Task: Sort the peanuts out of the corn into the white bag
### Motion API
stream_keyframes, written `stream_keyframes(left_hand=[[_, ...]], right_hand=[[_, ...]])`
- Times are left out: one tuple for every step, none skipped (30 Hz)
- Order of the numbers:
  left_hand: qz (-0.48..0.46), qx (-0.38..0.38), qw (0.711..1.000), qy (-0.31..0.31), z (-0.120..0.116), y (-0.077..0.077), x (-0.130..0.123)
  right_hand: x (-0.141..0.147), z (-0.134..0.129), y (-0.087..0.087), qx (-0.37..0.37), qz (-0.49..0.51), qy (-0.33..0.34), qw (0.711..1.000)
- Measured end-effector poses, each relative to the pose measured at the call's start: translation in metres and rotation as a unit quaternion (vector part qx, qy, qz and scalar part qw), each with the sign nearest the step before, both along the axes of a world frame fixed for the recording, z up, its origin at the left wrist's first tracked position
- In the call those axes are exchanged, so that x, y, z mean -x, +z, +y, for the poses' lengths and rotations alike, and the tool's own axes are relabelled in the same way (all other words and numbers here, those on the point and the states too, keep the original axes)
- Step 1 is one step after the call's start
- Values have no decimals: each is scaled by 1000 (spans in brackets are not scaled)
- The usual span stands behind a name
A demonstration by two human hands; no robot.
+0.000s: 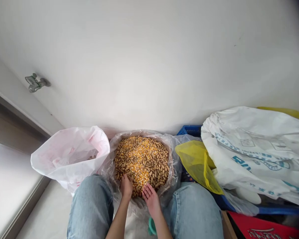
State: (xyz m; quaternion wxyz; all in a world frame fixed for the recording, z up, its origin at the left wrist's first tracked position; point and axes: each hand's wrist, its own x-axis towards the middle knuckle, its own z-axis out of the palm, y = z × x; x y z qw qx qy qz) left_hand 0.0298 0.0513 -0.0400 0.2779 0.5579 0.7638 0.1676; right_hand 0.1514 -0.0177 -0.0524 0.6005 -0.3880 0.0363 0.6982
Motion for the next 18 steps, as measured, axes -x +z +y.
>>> stream_keyframes(left_hand=[[2, -2, 1000, -1, 0, -2, 0], [3, -5, 1000, -2, 0, -3, 0], [3, -5, 1000, -3, 1, -4, 0], [2, -3, 1000, -5, 2, -5, 0], [3, 2, 1000, -5, 2, -6, 0], [3, 7, 1000, -4, 3, -6, 1], [0, 8, 1000, 0, 3, -7, 1], [-9, 4, 1000, 3, 4, -8, 2], [-23, -7, 1000, 5, 3, -10, 3], [-47, -23, 999, 7, 3, -12, 4], [-81, -44, 996, 8, 2, -14, 5], [-124, -65, 990, 11, 1, -16, 5], [-173, -85, 981, 15, -1, -15, 5], [-228, -101, 968, 14, -4, -13, 5], [-286, -110, 952, 2, -7, -9, 3], [-341, -108, 934, -24, -11, -4, 0], [-386, -95, 915, -65, -15, 3, -3], [-418, -73, 899, -112, -19, 10, -7]], right_hand=[[0, 0, -1, 3, -3, 2, 1000], [0, 1, -1, 6, -6, 7, 1000], [-1, 2, -1, 8, -10, 9, 1000], [-1, 3, 0, 9, -16, 11, 1000], [0, 3, 1, 9, -23, 11, 1000], [0, 3, 2, 8, -29, 11, 999], [1, 3, 2, 5, -34, 10, 999], [3, 2, 2, 2, -38, 9, 999], [4, 2, 2, 0, -40, 8, 999], [4, 1, 1, -1, -40, 9, 999], [5, 1, 0, -2, -40, 9, 999], [5, 1, -1, -4, -40, 11, 999], [4, 1, -2, -8, -40, 14, 999], [4, 1, -2, -11, -40, 14, 999], [3, 2, -2, -14, -39, 15, 999], [3, 3, -1, -11, -37, 15, 999], [3, 3, 0, -7, -30, 13, 999], [2, 4, 2, -4, -18, 8, 1000]])
